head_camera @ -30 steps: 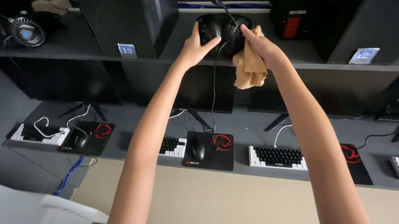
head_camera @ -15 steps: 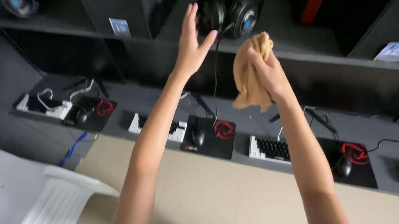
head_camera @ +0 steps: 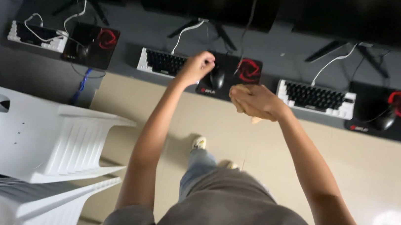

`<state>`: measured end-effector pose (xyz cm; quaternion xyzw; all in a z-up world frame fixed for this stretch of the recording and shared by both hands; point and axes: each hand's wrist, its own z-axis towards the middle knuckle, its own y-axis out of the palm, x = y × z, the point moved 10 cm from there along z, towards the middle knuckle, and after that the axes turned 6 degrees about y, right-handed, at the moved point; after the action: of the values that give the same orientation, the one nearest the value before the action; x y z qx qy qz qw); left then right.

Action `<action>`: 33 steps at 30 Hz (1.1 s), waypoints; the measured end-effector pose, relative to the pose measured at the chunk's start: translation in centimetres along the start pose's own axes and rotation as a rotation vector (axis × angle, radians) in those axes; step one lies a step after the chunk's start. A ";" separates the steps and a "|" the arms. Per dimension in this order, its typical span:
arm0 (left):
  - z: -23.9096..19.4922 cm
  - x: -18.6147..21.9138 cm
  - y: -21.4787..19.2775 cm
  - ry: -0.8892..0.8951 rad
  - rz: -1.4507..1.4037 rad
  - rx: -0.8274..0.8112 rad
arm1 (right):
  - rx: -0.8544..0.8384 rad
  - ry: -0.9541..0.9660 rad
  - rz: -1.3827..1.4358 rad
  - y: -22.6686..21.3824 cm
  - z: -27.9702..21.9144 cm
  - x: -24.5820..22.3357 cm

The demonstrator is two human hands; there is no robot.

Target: The person cleans a pair of black headphones with a cloth, then wipes a computer keyboard and mouse. They spray the cloth with a liquid from a bottle and continue wiping the keyboard and mousepad.

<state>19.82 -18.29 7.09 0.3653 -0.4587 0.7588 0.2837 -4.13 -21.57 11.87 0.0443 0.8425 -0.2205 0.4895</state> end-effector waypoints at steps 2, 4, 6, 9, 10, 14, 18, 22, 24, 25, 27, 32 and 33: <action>-1.8 -9.1 4.9 0.125 0.057 -0.113 | 0.025 0.035 -0.067 2.4 3.6 3.2; -3.1 -11.8 7.1 0.000 0.121 -0.223 | 0.038 0.061 -0.275 4.1 10.7 10.4; -4.1 -16.9 9.9 -0.116 0.186 -0.337 | 0.054 0.088 -0.483 5.9 17.5 17.7; -3.7 -19.6 12.4 0.140 0.289 -0.266 | 0.083 0.085 -0.608 8.1 24.4 25.3; -3.6 -20.5 12.8 -0.064 0.264 -0.358 | 0.152 -0.080 -0.429 8.1 24.8 23.7; -3.3 -23.8 14.5 -0.107 0.291 -0.354 | 0.247 0.073 -0.162 7.8 23.3 18.9; -4.2 -26.3 17.5 -0.167 0.291 -0.512 | 0.428 -0.055 -0.291 8.7 24.0 19.0; -4.1 -23.7 17.7 -0.180 0.194 -0.562 | 0.389 0.086 -0.106 10.9 23.5 21.7; -4.1 -22.9 17.9 -0.248 0.171 -0.648 | 0.449 0.089 -0.028 10.9 23.0 22.5; -4.1 -23.1 18.5 -0.182 0.174 -0.649 | 0.486 0.081 -0.017 10.8 22.6 22.7; -3.9 -23.2 19.7 -0.108 0.170 -0.660 | 0.535 0.081 -0.004 10.4 22.1 23.2; -4.0 -23.6 20.6 -0.028 0.112 -0.598 | 0.585 0.142 -0.009 9.8 20.9 22.6; -4.3 -24.0 20.5 -0.028 0.110 -0.603 | 0.587 0.145 -0.007 9.9 20.7 22.5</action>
<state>16.60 -25.29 -23.80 0.2497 -0.6861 0.5976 0.3314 3.83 -24.46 -19.10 0.1968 0.7758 -0.4523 0.3934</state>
